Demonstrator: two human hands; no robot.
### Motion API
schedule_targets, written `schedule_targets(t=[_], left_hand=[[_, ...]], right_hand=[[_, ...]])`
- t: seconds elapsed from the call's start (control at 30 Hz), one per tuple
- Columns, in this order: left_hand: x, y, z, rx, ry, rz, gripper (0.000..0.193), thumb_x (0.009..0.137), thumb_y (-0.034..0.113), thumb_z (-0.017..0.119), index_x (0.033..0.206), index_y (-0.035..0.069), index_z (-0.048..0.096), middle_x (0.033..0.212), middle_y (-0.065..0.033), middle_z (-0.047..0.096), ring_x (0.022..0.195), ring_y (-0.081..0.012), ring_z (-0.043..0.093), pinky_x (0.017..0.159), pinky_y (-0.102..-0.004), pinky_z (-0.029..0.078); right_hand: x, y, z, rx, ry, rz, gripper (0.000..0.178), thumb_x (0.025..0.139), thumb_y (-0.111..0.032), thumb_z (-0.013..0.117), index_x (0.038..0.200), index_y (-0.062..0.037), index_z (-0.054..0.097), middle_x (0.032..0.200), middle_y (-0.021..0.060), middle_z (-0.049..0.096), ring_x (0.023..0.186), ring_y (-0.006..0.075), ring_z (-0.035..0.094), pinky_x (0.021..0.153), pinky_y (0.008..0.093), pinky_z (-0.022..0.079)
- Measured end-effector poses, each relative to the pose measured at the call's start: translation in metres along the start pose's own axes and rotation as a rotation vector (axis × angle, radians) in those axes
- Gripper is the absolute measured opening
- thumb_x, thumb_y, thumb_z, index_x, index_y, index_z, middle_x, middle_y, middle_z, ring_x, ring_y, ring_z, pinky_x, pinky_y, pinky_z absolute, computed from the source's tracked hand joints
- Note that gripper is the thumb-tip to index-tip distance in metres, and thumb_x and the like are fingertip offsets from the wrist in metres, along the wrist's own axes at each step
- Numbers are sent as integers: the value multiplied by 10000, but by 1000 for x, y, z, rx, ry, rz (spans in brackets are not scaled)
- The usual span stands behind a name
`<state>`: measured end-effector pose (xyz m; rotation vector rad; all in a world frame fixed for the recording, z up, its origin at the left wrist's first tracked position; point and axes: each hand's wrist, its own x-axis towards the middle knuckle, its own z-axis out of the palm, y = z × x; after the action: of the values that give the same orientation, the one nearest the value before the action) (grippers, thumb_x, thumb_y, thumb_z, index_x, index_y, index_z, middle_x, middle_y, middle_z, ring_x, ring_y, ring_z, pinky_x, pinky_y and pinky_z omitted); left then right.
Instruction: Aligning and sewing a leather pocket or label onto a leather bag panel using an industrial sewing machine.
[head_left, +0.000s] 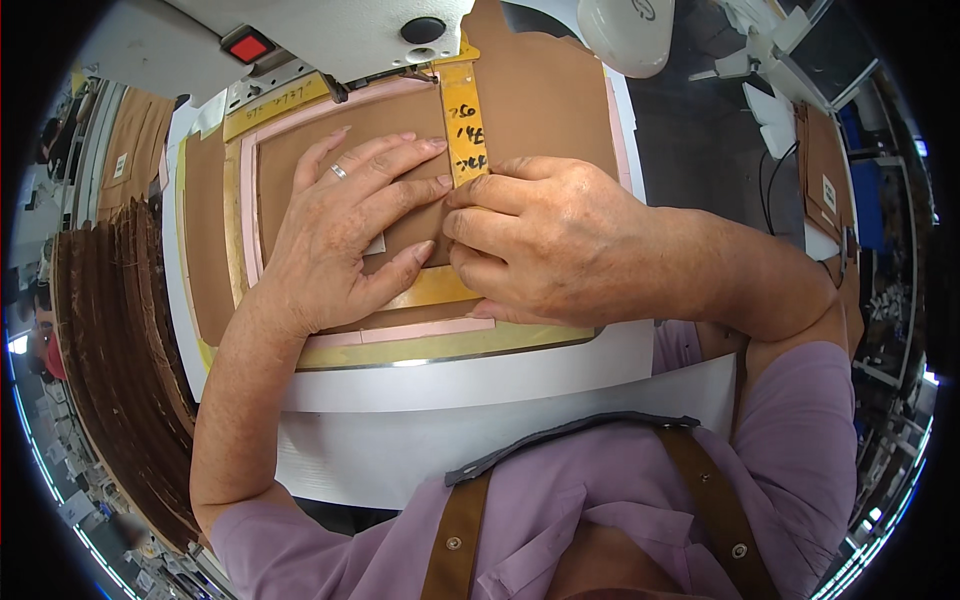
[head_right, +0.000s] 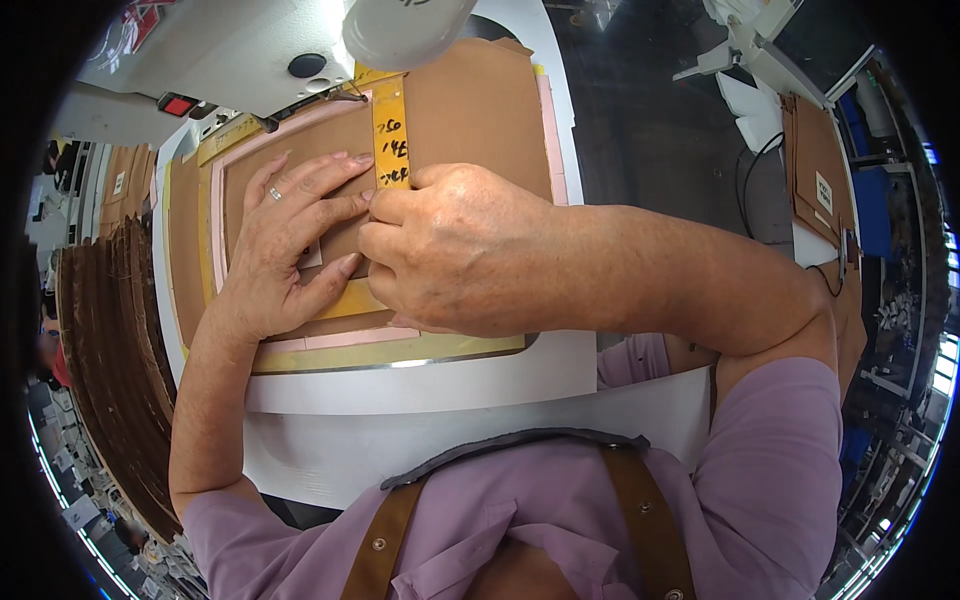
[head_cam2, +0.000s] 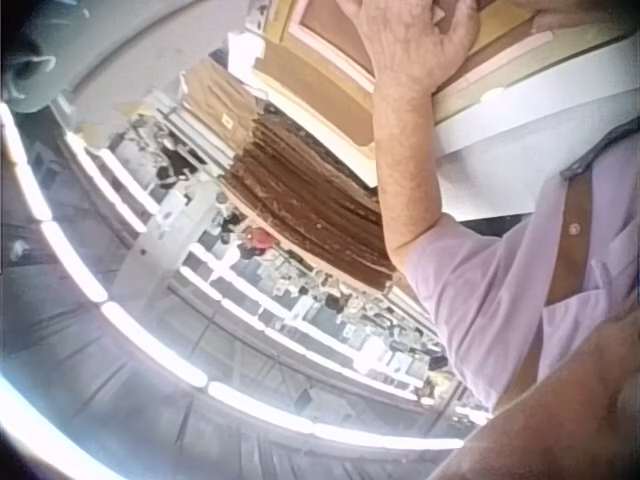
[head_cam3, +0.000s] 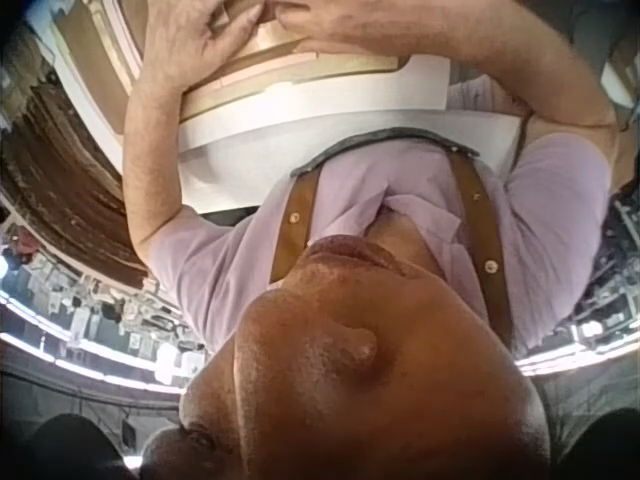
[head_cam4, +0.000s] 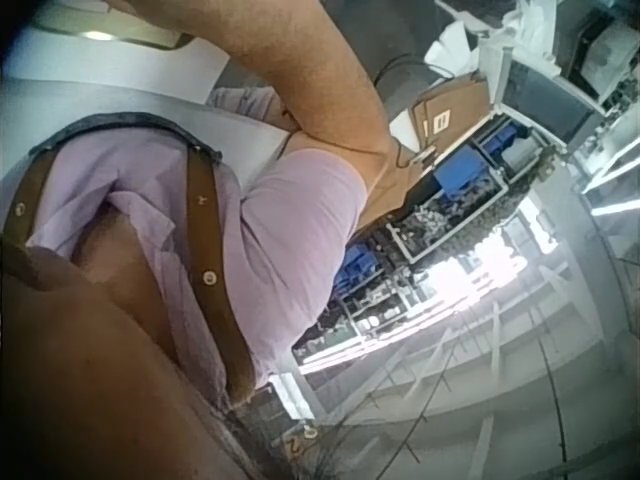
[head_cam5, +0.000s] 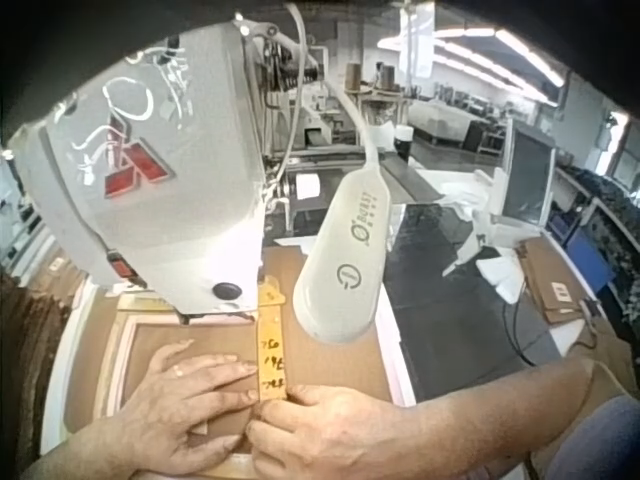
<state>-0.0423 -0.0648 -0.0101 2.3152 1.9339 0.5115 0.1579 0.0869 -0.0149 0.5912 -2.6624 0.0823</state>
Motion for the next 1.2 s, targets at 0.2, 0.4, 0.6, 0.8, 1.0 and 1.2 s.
schedule_targets(t=[0.2,0.4,0.6,0.8,1.0,1.2], left_hand=[[2,-2,1,26,-29,3,501,798,315,685,1267,139,685,1453,-59,591,1395,-276,506,1214,-566,182],[1,-3,0,16,-53,-8,518,787,310,690,1274,135,674,1497,-90,553,1425,-297,472,1219,-565,166],[1,-5,-1,15,-67,-3,538,785,317,688,1288,129,653,1527,-100,521,1447,-302,443,1211,-568,188],[7,-7,-2,-17,-42,-27,611,787,330,686,1345,94,607,1527,-108,520,1445,-307,444,1204,-561,206],[16,-11,-2,6,-27,-22,643,781,326,683,1360,59,594,1523,-129,518,1420,-320,465,1180,-546,238],[27,-18,-2,69,-4,26,652,775,334,691,1360,60,608,1491,-132,537,1370,-312,508,1128,-521,290]], right_hand=[[-1,2,-1,34,-40,21,389,688,-337,807,923,-46,702,987,72,640,994,213,661,886,382,585],[2,-2,-6,27,-59,20,212,835,-287,725,896,-85,744,911,55,679,959,199,660,820,364,555],[-1,-6,-6,65,-112,54,489,707,-400,809,1013,-39,687,1088,105,632,1113,253,633,1006,460,539],[0,-2,-7,70,-149,73,498,733,-401,790,1037,-21,685,1129,121,633,1147,260,626,1021,451,530],[-2,5,-5,21,-88,54,413,927,-446,665,998,-43,715,997,79,663,1020,220,633,890,388,538],[-4,13,-3,-25,-92,76,404,950,-457,646,1008,-64,719,1027,59,662,1059,212,629,882,369,542]])
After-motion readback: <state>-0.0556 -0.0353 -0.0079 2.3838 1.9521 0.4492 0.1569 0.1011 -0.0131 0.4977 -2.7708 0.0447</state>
